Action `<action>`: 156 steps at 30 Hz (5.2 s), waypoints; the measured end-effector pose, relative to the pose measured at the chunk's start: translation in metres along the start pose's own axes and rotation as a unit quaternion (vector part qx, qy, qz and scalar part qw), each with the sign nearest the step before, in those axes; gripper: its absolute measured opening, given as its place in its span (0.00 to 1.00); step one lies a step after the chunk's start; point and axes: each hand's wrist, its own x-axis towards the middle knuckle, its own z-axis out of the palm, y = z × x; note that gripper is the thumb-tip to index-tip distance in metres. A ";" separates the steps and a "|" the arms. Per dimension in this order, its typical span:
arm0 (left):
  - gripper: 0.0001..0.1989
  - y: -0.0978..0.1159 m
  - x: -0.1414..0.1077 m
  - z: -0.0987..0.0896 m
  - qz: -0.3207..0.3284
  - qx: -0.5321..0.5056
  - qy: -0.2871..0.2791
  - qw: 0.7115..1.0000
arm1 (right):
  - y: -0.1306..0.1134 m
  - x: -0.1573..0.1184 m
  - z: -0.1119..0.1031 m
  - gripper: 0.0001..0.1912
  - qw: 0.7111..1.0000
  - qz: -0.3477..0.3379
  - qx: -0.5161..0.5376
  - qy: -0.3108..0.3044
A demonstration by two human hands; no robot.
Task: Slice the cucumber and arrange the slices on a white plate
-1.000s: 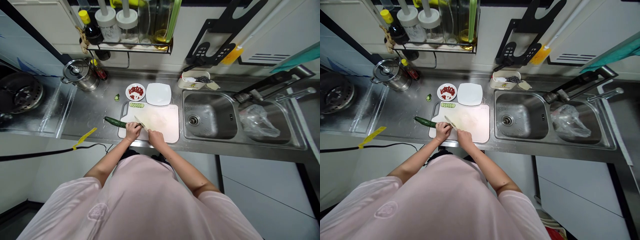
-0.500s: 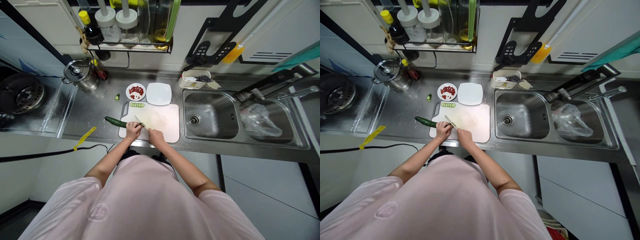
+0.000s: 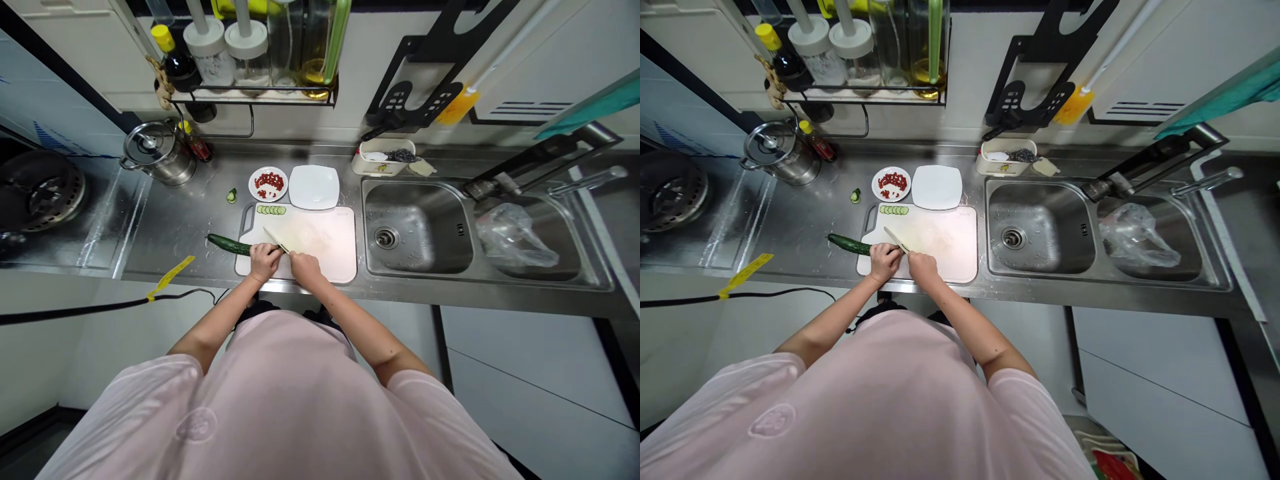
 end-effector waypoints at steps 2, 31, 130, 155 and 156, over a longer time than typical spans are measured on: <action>0.09 0.001 0.000 0.000 -0.006 0.005 -0.006 1.000 | 0.003 -0.004 0.003 0.12 1.000 0.002 -0.003 -0.002; 0.10 0.000 -0.001 0.001 -0.010 0.013 -0.009 1.000 | 0.004 0.003 0.004 0.12 1.000 0.003 0.005 -0.006; 0.15 0.036 0.066 -0.048 -0.127 -0.107 0.008 0.986 | 0.053 -0.037 0.004 0.24 0.985 0.102 -0.017 0.138; 0.10 -0.002 0.117 -0.006 -0.356 -0.209 -0.077 0.908 | 0.070 -0.049 0.025 0.22 0.986 0.108 -0.006 0.127; 0.10 -0.004 0.121 -0.003 -0.357 -0.199 -0.074 0.910 | 0.070 -0.049 0.026 0.22 0.986 0.110 -0.002 0.127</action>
